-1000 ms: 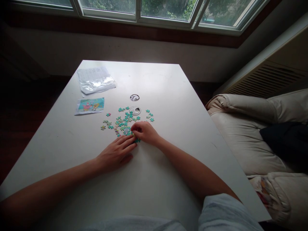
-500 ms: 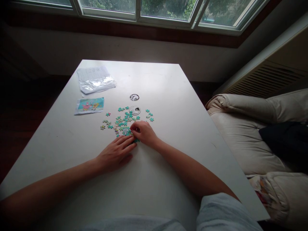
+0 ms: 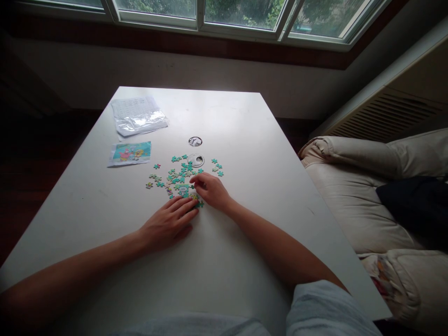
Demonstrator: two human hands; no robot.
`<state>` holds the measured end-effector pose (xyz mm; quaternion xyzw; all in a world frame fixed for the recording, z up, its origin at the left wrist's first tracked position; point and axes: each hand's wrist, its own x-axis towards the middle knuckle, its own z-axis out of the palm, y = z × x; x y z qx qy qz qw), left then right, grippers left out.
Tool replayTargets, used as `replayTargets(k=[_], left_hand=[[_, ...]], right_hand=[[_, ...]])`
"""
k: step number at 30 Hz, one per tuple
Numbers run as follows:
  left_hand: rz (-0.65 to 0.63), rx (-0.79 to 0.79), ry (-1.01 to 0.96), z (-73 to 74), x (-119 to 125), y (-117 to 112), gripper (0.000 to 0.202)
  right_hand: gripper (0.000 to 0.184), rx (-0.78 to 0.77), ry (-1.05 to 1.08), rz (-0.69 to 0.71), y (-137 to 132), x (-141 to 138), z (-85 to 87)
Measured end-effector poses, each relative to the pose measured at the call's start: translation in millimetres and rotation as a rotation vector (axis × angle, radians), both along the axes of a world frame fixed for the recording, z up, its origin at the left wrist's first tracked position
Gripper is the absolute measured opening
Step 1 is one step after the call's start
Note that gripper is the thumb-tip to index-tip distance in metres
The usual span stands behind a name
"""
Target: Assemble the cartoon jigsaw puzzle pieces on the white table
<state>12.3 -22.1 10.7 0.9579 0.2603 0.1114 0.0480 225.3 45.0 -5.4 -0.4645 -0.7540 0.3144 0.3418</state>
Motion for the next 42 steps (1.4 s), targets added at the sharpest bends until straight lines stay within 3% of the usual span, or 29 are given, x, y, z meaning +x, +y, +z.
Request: replayTargets(k=[6,22,34,42], left_hand=[[-0.071,0.062,0.002,2.2,3.9,-12.9,0.031],[-0.002,0.000,0.067,6.3,4.0,-14.3,0.038],[-0.047,0.004,0.004,5.6,4.3,-15.6,0.030],[0.006,0.036,0.033,6.2,5.0,-16.2,0.030]], right_hand=[[0.021,-0.018,0.036,0.039,2.1,6.3,0.6],[0.017,-0.200,0.040,0.139,8.6,19.5,7.0],[0.018,-0.190,0.041,0.194,10.0,21.0,8.6],[0.016,-0.181,0.041,0.199,9.2,21.8,7.7]])
